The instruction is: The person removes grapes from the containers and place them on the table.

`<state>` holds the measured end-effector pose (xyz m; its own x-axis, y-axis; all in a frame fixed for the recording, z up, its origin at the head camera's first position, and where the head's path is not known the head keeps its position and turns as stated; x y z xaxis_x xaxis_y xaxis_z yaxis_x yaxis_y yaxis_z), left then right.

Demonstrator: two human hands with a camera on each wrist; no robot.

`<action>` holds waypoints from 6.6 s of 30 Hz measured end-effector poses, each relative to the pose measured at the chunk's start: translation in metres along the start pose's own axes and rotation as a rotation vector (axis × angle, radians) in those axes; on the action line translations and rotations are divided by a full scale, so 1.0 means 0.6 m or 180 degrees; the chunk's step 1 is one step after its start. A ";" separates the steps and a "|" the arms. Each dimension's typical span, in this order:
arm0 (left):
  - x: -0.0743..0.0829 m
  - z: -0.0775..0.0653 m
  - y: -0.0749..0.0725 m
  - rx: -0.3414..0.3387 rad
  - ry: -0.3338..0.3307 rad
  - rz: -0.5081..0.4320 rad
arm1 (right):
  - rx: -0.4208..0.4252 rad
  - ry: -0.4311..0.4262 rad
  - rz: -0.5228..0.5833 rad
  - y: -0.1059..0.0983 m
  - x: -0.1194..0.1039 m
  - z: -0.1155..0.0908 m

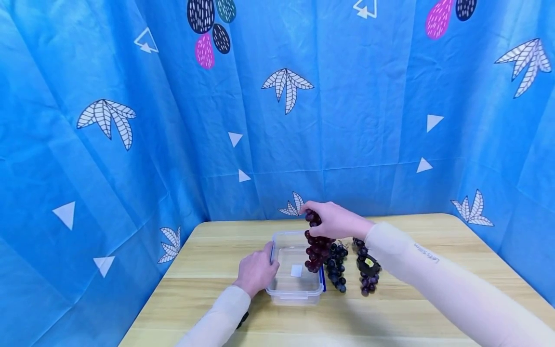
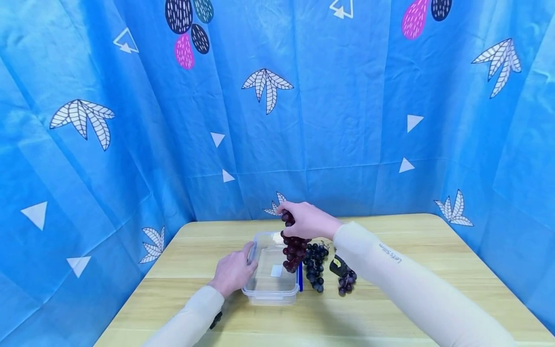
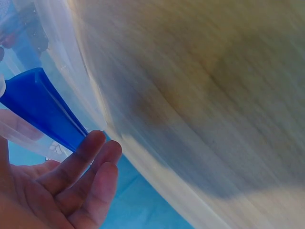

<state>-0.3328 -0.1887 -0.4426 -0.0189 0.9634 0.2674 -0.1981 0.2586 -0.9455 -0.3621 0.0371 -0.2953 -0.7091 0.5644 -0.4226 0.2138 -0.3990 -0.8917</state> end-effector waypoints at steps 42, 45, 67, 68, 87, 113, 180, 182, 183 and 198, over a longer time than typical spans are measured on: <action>-0.006 0.000 -0.003 -0.0019 0.0001 -0.0053 | 0.0176 0.0346 -0.0210 -0.094 0.074 -0.147; -0.007 -0.001 -0.003 -0.0017 -0.0009 -0.0053 | 0.0172 0.0388 -0.0210 -0.094 0.084 -0.159; -0.008 -0.001 0.003 -0.0032 -0.0036 -0.0083 | 0.0018 0.0674 -0.0182 -0.082 0.148 -0.234; -0.008 -0.001 0.002 -0.0040 -0.0034 -0.0095 | -0.0012 0.0693 -0.0174 -0.081 0.150 -0.238; -0.003 0.013 -0.010 -0.0032 0.0027 -0.0075 | -0.0179 0.0585 -0.0408 -0.099 0.180 -0.290; -0.004 0.010 -0.002 -0.0079 -0.0028 -0.0072 | -0.0302 0.0800 -0.0185 -0.070 0.240 -0.271; 0.003 -0.001 0.011 -0.0072 -0.0065 -0.0150 | -0.0356 0.1170 0.0161 0.025 0.381 -0.183; 0.005 0.000 0.011 -0.0077 -0.0053 -0.0135 | -0.0383 0.1202 0.0196 0.026 0.380 -0.186; 0.005 0.000 0.011 -0.0080 -0.0053 -0.0130 | -0.0397 0.1206 0.0196 0.027 0.380 -0.187; 0.005 0.002 0.007 -0.0072 -0.0061 -0.0139 | -0.0387 0.1204 0.0215 0.030 0.383 -0.192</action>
<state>-0.3345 -0.1847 -0.4453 -0.0294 0.9496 0.3120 -0.1769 0.3022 -0.9367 -0.4441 0.2429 -0.4269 -0.3983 0.7751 -0.4905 0.3453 -0.3687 -0.8630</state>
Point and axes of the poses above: each hand's wrist, its own z-axis towards the middle knuckle, its own y-axis out of the palm, x = y × z, the point moved 4 cm from there along z, towards the middle knuckle, and after that the axes turned 5 degrees about -y, right-handed, at the moved point
